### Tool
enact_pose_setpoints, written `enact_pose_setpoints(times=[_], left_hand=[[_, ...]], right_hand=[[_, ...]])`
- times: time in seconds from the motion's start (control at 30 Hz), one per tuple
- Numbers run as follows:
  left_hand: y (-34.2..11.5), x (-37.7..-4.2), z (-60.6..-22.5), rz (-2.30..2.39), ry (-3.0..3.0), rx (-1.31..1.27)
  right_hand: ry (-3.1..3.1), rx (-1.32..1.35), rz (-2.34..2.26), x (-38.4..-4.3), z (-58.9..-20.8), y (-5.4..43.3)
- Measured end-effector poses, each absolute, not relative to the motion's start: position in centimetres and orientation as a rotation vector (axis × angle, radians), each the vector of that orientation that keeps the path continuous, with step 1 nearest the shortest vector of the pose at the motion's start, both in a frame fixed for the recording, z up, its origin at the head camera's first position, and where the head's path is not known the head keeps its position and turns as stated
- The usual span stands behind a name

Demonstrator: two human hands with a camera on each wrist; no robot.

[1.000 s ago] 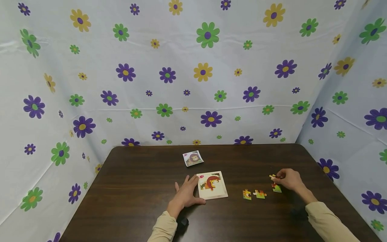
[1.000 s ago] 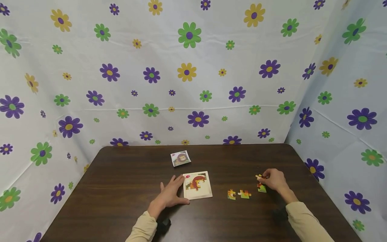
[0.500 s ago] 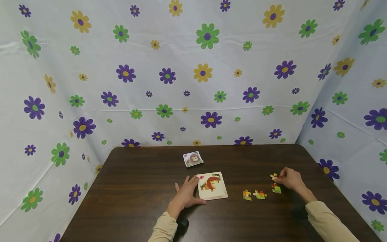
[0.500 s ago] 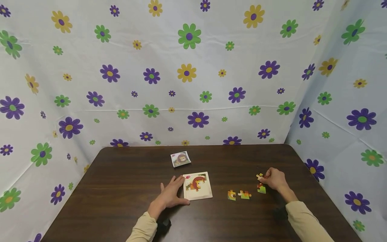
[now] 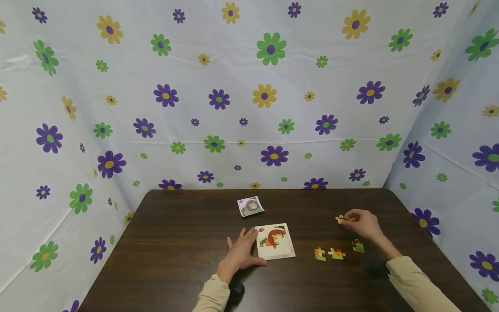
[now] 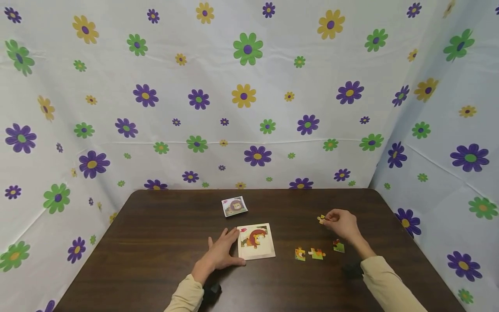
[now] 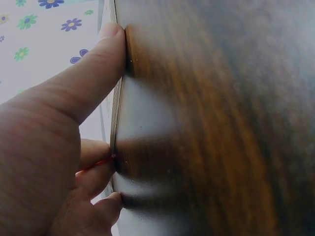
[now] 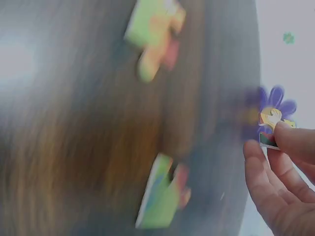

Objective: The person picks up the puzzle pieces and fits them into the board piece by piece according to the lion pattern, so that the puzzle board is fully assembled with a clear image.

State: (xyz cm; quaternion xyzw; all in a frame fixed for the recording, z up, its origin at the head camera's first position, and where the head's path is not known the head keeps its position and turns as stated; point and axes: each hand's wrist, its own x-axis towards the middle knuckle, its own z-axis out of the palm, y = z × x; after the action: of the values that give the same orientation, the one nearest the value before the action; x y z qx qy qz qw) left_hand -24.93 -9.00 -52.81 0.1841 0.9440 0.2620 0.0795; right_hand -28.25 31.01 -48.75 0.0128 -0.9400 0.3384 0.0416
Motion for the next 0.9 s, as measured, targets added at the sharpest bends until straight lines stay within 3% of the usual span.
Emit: enact_pose_setpoints(times=[0.33,0.9], left_hand=[[-9.0,-25.0,-52.9,0.786,2.822,0.548],[-8.9,-25.1,-53.1,0.795,2.820,0.535]], right_hand=[[-2.848,0.129,1.340,-29.0,-48.1,26.4],[-2.894,0.342,1.459,-29.0,-49.9,18.4]])
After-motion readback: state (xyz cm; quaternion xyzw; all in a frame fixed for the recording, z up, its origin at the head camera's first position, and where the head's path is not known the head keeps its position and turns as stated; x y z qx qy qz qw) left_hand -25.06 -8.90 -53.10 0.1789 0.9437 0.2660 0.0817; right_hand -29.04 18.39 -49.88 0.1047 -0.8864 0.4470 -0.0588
